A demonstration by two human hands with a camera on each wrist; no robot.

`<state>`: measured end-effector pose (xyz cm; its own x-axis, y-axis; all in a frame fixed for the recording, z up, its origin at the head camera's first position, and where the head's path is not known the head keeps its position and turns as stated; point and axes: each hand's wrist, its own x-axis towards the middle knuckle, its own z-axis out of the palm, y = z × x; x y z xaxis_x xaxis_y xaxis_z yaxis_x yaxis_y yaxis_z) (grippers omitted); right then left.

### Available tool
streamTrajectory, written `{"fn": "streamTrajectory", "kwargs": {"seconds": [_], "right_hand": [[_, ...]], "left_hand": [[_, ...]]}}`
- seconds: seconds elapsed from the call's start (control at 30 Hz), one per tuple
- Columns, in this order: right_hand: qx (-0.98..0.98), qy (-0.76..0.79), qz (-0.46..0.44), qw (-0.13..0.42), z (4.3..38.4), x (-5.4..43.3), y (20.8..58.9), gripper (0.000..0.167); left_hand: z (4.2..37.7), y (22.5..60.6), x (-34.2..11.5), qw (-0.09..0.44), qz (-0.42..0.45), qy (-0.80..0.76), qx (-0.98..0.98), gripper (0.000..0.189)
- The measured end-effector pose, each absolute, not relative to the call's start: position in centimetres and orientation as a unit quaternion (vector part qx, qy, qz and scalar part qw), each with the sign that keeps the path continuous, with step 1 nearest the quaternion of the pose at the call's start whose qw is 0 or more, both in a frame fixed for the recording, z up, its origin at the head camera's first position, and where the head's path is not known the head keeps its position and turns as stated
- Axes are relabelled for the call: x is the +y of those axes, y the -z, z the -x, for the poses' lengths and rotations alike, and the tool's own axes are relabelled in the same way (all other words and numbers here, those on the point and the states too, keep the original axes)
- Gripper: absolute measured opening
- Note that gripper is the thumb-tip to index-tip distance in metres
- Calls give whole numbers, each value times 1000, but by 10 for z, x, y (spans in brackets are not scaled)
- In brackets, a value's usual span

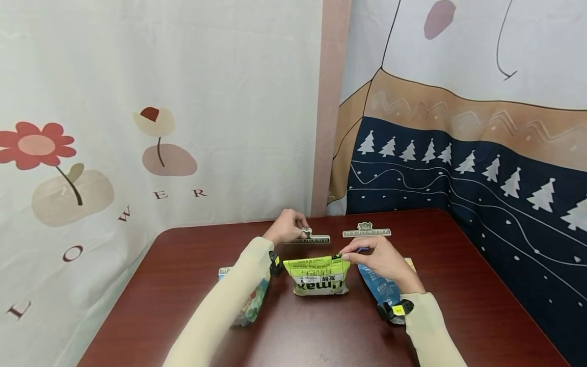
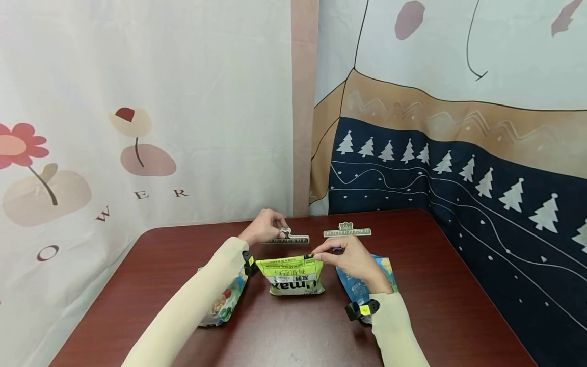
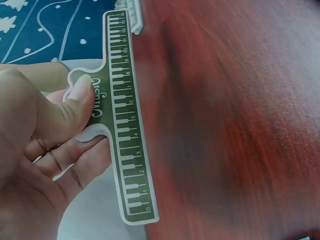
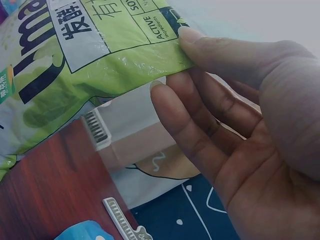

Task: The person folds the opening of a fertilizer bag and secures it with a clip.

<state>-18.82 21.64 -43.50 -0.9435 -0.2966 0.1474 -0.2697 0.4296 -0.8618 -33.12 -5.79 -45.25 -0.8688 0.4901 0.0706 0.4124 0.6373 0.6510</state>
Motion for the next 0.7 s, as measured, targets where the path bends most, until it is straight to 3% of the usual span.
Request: {"fn": "streamTrajectory", "kwargs": {"seconds": [0.7], "right_hand": [[836,520,173,7,188,218,437,11]], "left_hand": [[310,405,-83,-29,-210,-446,870,9]]}}
